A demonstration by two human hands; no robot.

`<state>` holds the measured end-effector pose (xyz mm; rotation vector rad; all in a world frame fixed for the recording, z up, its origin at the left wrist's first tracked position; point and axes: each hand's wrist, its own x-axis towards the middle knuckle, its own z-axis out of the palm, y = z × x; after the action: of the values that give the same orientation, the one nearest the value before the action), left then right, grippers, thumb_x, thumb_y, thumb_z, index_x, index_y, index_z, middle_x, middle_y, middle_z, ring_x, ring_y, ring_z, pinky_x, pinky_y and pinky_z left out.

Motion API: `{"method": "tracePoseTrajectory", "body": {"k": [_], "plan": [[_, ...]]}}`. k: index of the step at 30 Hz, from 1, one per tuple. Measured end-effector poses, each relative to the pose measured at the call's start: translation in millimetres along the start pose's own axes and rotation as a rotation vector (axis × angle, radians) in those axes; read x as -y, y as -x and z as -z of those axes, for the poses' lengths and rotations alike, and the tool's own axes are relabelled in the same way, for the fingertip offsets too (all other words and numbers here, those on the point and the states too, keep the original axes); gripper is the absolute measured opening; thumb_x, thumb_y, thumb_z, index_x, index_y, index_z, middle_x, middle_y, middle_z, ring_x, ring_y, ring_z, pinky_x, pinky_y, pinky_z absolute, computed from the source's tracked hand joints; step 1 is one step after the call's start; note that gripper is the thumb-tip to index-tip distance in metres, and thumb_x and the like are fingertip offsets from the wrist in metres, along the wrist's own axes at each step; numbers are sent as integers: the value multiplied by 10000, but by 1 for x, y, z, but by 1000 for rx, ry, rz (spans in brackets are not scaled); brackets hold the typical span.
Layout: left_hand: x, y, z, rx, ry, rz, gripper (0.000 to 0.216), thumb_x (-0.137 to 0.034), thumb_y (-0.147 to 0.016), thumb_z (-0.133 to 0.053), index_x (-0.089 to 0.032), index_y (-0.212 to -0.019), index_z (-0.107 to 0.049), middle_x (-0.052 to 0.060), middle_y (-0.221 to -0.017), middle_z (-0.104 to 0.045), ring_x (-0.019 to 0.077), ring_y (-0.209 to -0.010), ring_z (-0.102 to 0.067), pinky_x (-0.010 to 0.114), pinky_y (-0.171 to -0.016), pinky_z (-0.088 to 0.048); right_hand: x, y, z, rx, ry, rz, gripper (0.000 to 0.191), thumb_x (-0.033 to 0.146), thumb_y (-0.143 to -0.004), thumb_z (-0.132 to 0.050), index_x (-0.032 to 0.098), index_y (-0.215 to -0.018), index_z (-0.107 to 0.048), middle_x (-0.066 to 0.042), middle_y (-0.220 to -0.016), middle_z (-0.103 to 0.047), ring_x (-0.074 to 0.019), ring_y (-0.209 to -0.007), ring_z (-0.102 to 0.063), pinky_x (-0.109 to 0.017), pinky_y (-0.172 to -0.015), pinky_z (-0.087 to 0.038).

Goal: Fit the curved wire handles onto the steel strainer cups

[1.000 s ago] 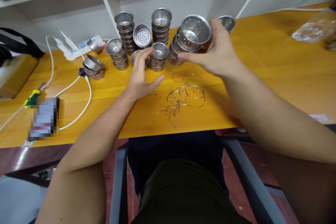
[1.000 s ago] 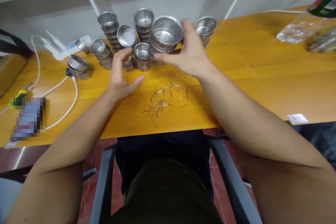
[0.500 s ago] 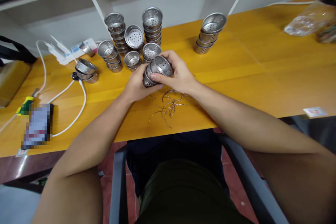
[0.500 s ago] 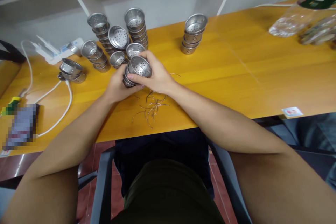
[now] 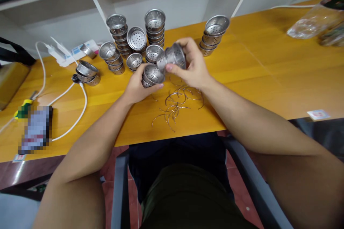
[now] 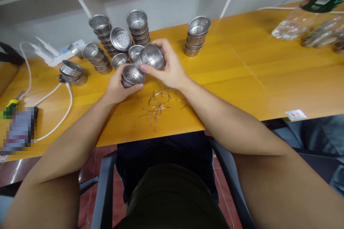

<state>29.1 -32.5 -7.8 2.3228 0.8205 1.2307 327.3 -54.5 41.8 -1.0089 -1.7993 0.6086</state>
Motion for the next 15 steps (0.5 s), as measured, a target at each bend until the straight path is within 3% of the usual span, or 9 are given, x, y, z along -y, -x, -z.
{"method": "tracePoseTrajectory", "body": {"k": [3,6,10,13,15], "plan": [[14,-4,5,-54,13,-9,1123,-1018,-917,-1029,-305,-1715,-689,157,-1640,-822,425,-1534,-842,634,-1390,-706,-20,-12,19,-105,206,-109,1114,1152,-1008,-752,411,-1827,-606,-147,-1729,-775,-492,-1703,-631,-703,-1463,-562],[24,-7,10,-98,14,4,1130,-1013,-915,-1033,-297,-1720,-693,165,-1646,-817,443,-1564,-829,658,-1409,-700,-53,-22,36,-116,321,-183,970,1074,-1126,-669,462,-1870,-555,-121,-1679,-828,-429,-1659,-624,-648,-1421,-580],[26,-8,12,-109,-2,2,1084,-1015,-907,-1036,-263,-1631,-742,152,-1530,-849,423,-1447,-870,667,-1351,-729,-94,-27,40,-106,353,-258,939,816,-1045,-962,305,-1748,-605,-174,-1643,-808,-463,-1521,-760,-698,-1360,-620],[23,-8,12,-94,-2,6,1064,-1015,-915,-1030,-253,-1604,-753,145,-1493,-860,406,-1392,-884,652,-1323,-743,-105,-27,36,-85,356,-282,860,604,-967,-1065,295,-1651,-645,-167,-1592,-819,-472,-1488,-785,-699,-1348,-636],[21,-7,12,-86,-1,18,1089,-1027,-911,-1023,-259,-1628,-737,145,-1514,-858,408,-1411,-881,640,-1327,-742,-103,-27,33,-77,362,-251,817,558,-949,-1086,304,-1607,-675,-168,-1611,-805,-471,-1510,-763,-700,-1374,-626]]}}
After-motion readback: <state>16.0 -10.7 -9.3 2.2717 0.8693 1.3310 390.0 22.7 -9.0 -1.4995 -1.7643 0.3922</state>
